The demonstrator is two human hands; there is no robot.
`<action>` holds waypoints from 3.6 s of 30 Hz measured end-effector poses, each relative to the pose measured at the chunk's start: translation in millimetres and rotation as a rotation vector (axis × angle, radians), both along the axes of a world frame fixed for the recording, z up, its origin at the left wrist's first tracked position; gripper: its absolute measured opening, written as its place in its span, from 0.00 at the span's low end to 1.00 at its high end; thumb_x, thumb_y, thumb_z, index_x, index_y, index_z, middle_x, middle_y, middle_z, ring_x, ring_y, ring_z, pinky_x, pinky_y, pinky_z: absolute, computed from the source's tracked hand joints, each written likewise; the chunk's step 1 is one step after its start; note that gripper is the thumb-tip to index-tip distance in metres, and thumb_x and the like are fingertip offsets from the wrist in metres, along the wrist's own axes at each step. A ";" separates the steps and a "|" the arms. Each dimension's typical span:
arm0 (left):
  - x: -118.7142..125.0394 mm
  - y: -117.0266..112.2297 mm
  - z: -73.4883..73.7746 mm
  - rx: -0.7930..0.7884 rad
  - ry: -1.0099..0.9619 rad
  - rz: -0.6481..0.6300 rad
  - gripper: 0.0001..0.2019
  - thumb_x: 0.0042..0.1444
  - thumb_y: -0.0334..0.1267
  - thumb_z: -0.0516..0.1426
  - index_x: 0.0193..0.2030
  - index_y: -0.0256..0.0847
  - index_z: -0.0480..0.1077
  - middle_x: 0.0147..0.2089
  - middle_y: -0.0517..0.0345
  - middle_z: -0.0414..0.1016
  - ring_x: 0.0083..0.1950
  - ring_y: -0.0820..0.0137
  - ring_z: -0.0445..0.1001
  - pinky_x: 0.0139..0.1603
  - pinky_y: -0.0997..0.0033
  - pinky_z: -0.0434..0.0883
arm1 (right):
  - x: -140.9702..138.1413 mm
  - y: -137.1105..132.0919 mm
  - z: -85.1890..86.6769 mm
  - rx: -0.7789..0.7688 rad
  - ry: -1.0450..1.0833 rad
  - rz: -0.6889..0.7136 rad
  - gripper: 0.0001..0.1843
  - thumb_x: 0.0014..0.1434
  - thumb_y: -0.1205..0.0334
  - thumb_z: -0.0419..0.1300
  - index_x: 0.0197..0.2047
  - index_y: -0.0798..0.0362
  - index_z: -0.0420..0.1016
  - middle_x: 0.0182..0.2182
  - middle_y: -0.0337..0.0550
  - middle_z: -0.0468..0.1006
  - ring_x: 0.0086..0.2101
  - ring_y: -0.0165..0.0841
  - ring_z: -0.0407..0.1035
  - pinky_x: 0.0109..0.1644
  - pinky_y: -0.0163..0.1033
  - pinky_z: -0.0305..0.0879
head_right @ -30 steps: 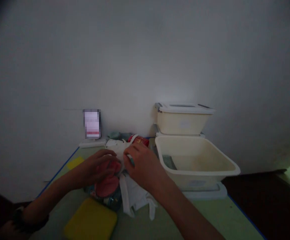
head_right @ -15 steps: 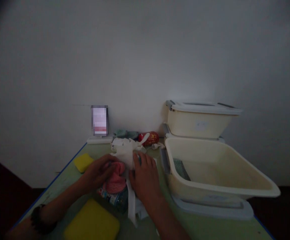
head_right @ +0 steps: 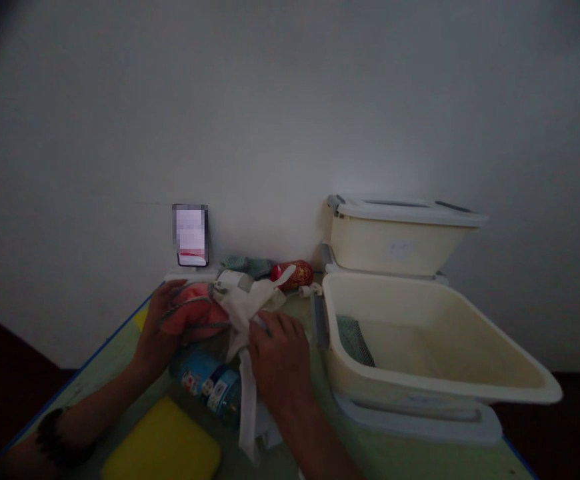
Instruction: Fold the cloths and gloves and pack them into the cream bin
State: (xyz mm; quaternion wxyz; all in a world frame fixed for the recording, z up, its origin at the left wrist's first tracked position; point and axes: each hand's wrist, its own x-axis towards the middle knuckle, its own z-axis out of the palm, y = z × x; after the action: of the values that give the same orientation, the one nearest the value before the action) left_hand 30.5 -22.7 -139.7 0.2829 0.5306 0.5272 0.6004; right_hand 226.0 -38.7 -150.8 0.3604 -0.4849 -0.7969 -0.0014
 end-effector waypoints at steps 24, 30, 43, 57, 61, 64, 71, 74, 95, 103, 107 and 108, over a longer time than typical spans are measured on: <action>-3.2 -7.0 -1.2 0.218 0.766 -0.509 0.13 0.56 0.43 0.57 0.46 0.42 0.69 0.65 0.47 0.56 0.66 0.57 0.54 0.64 0.53 0.57 | -5.4 -3.5 -7.6 -0.076 0.388 0.193 0.11 0.58 0.72 0.48 0.43 0.51 0.65 0.40 0.47 0.75 0.42 0.35 0.71 0.46 0.40 0.69; -2.7 -4.3 -4.7 0.197 0.733 -0.522 0.11 0.53 0.41 0.59 0.43 0.42 0.70 0.54 0.47 0.68 0.58 0.60 0.64 0.59 0.57 0.62 | -4.2 -6.4 -8.2 -0.133 0.470 0.219 0.04 0.57 0.67 0.53 0.37 0.51 0.62 0.35 0.44 0.74 0.34 0.32 0.72 0.38 0.35 0.71; -0.3 -9.5 -7.9 0.032 0.448 -0.252 0.09 0.61 0.41 0.45 0.37 0.40 0.62 0.28 0.60 0.69 0.29 0.69 0.69 0.31 0.71 0.68 | -12.5 -6.1 -15.3 -0.240 0.468 0.303 0.22 0.58 0.63 0.57 0.55 0.55 0.59 0.47 0.52 0.72 0.45 0.36 0.70 0.47 0.42 0.69; -7.5 -9.6 -10.8 0.275 0.539 -0.539 0.26 0.55 0.33 0.55 0.59 0.40 0.52 0.56 0.43 0.66 0.56 0.60 0.67 0.57 0.62 0.66 | -13.9 -10.7 -14.2 -0.267 0.480 0.245 0.11 0.65 0.64 0.46 0.46 0.55 0.65 0.35 0.46 0.76 0.35 0.34 0.72 0.38 0.38 0.67; -5.1 -9.1 -11.1 0.150 0.501 -0.497 0.17 0.58 0.34 0.52 0.54 0.39 0.58 0.50 0.48 0.71 0.49 0.65 0.72 0.49 0.67 0.70 | -14.5 -11.6 -12.6 -0.253 0.466 0.286 0.09 0.61 0.63 0.52 0.45 0.53 0.66 0.37 0.45 0.74 0.37 0.34 0.70 0.41 0.38 0.67; -0.3 -8.6 -9.8 0.056 0.401 -0.442 0.10 0.59 0.34 0.48 0.47 0.39 0.61 0.42 0.52 0.74 0.40 0.69 0.74 0.39 0.71 0.72 | -14.9 -11.3 -13.4 -0.234 0.470 0.283 0.10 0.60 0.63 0.54 0.46 0.53 0.65 0.38 0.46 0.73 0.39 0.35 0.69 0.43 0.40 0.67; 3.1 -8.8 -6.1 -0.028 0.266 -0.333 0.06 0.57 0.39 0.50 0.38 0.40 0.59 0.29 0.61 0.72 0.27 0.73 0.71 0.25 0.78 0.67 | -15.8 -9.5 -15.9 -0.229 0.530 0.283 0.19 0.58 0.65 0.56 0.53 0.54 0.61 0.42 0.48 0.71 0.40 0.35 0.69 0.43 0.40 0.69; 2.4 -8.4 -7.3 -0.045 0.276 -0.333 0.07 0.57 0.42 0.49 0.37 0.41 0.57 0.26 0.64 0.69 0.23 0.74 0.67 0.22 0.78 0.65 | -15.8 -9.8 -15.4 -0.234 0.512 0.280 0.15 0.58 0.65 0.57 0.49 0.55 0.63 0.41 0.48 0.71 0.40 0.35 0.69 0.43 0.40 0.68; 1.0 -9.3 -1.9 0.004 0.481 -0.416 0.12 0.59 0.41 0.50 0.39 0.36 0.70 0.29 0.58 0.77 0.29 0.71 0.73 0.29 0.76 0.69 | -16.3 -11.2 -22.9 -0.257 0.515 0.311 0.30 0.62 0.62 0.52 0.65 0.51 0.46 0.50 0.52 0.70 0.45 0.36 0.70 0.46 0.43 0.70; -2.8 -6.5 -9.6 0.056 0.514 -0.451 0.11 0.57 0.39 0.53 0.37 0.36 0.73 0.34 0.55 0.79 0.32 0.70 0.75 0.33 0.76 0.70 | -16.6 -10.9 -22.0 -0.326 0.562 0.268 0.36 0.60 0.60 0.55 0.66 0.55 0.42 0.47 0.53 0.75 0.45 0.39 0.72 0.44 0.44 0.71; -3.7 -6.4 -7.6 0.074 0.546 -0.473 0.11 0.58 0.39 0.52 0.36 0.36 0.74 0.32 0.56 0.78 0.31 0.70 0.74 0.33 0.76 0.70 | -16.8 -11.2 -21.5 -0.351 0.623 0.263 0.34 0.61 0.61 0.53 0.67 0.55 0.43 0.47 0.53 0.75 0.45 0.39 0.73 0.45 0.45 0.71; -3.4 -6.7 -6.8 0.067 0.536 -0.468 0.11 0.58 0.39 0.52 0.38 0.36 0.73 0.33 0.56 0.78 0.33 0.70 0.74 0.34 0.76 0.70 | -16.9 -11.5 -21.0 -0.342 0.640 0.255 0.33 0.61 0.62 0.52 0.67 0.54 0.44 0.46 0.52 0.76 0.44 0.39 0.73 0.44 0.44 0.71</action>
State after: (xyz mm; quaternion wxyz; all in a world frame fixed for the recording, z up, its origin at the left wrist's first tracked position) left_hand 27.1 -29.4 -146.4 0.2469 0.7845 0.4271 0.3757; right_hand 209.1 -50.2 -171.8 0.5021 -0.4110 -0.6866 0.3280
